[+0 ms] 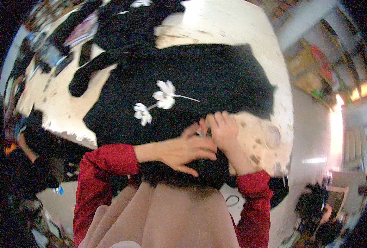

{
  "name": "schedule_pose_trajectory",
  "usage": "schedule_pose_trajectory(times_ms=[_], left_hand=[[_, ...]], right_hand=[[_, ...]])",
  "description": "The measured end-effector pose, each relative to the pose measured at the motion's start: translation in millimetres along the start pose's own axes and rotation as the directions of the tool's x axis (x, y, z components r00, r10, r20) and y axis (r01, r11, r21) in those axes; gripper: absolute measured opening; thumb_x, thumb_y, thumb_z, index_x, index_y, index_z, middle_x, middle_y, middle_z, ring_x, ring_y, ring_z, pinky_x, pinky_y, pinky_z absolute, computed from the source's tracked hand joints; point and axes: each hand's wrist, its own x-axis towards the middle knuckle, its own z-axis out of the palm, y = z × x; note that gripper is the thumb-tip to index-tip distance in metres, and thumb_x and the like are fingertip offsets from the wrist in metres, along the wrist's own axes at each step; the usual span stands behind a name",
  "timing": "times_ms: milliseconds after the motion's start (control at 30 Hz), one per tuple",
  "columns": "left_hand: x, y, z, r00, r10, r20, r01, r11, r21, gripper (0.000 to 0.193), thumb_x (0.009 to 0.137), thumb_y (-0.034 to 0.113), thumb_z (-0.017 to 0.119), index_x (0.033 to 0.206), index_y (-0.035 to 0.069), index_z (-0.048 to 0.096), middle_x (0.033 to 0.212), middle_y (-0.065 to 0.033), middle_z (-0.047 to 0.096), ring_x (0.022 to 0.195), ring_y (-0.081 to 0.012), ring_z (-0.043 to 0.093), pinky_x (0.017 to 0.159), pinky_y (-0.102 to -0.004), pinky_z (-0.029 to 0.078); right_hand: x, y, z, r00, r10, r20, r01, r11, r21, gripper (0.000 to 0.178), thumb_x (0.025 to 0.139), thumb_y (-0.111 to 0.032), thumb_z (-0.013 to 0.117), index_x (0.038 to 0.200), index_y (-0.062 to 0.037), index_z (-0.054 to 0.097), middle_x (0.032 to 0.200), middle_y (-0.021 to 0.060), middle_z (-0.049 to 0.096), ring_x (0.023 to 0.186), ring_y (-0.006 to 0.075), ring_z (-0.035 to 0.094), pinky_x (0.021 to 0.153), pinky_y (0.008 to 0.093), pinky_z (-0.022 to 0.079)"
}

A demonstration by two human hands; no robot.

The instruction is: The person folds a black hoodie on a table, uses scissors to trim the sleeve cuff, and applies a small white label to the cuff. The person then smooths the garment and places a roll of tape on the table.

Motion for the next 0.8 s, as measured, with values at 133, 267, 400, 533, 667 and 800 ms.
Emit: schedule_pose_trajectory(times_ms=[133,267,400,533,667,800], left_hand=[[10,-1,-45,0.948,-0.253,-0.194,0.306,0.893,0.330,0.074,0.069,0.042,0.078,0.133,0.017,0.051,0.141,-0.0124,0.041,0.132,-0.0345,0.037,0.106,-0.0615,0.022],[-1,-19,-66,0.861,-0.453,-0.233,0.500,0.667,0.553,0.042,0.085,0.023,0.067,0.126,0.018,0.056,0.142,-0.0029,0.044,0.140,-0.0272,0.030,0.114,-0.0587,0.015],[-1,-31,-67,0.854,-0.511,-0.099,0.479,0.698,0.532,0.038,0.093,0.025,0.057,0.131,0.018,0.054,0.143,-0.0042,0.045,0.142,-0.0277,0.028,0.116,-0.0551,0.014],[-7,-33,-67,0.839,-0.543,-0.029,0.472,0.700,0.536,0.045,0.095,0.028,0.055,0.139,0.023,0.048,0.150,-0.0042,0.039,0.143,-0.0284,0.028,0.116,-0.0535,0.014],[-8,-47,-53,0.865,-0.492,-0.095,0.433,0.637,0.638,0.047,0.096,0.039,0.051,0.142,0.031,0.045,0.150,-0.0047,0.040,0.138,-0.0293,0.036,0.112,-0.0568,0.022],[8,-73,-49,0.891,-0.435,-0.129,0.407,0.641,0.650,0.044,0.098,0.040,0.048,0.141,0.031,0.045,0.149,-0.0055,0.041,0.138,-0.0292,0.037,0.111,-0.0572,0.023]], right_hand=[[-22,62,-58,0.651,0.756,-0.062,-0.757,0.654,0.024,0.015,0.090,-0.022,0.062,0.088,-0.0074,0.058,0.067,0.0071,0.059,0.062,0.0279,0.061,0.058,0.0380,0.047],[-93,114,-135,0.519,0.816,0.254,-0.849,0.526,0.044,0.016,0.084,-0.023,0.070,0.088,-0.0094,0.063,0.075,0.0076,0.065,0.066,0.0181,0.058,0.059,0.0314,0.045],[-131,142,-122,0.851,0.467,0.241,-0.396,0.871,-0.291,0.017,0.083,-0.010,0.063,0.099,-0.0138,0.068,0.084,0.0086,0.066,0.075,0.0241,0.061,0.065,0.0325,0.047],[-108,148,-112,0.786,0.556,0.271,-0.441,0.810,-0.386,0.032,0.079,-0.007,0.061,0.110,-0.0124,0.068,0.085,0.0107,0.063,0.080,0.0283,0.062,0.073,0.0401,0.049],[-18,54,-83,0.833,0.536,0.136,-0.553,0.806,0.210,0.034,0.080,-0.014,0.067,0.113,-0.0082,0.064,0.093,0.0102,0.065,0.091,0.0279,0.061,0.086,0.0398,0.045],[-9,14,-10,0.936,0.314,0.162,-0.334,0.936,0.116,0.027,0.081,-0.017,0.072,0.105,-0.0064,0.064,0.097,0.0102,0.065,0.091,0.0286,0.061,0.081,0.0385,0.047]])
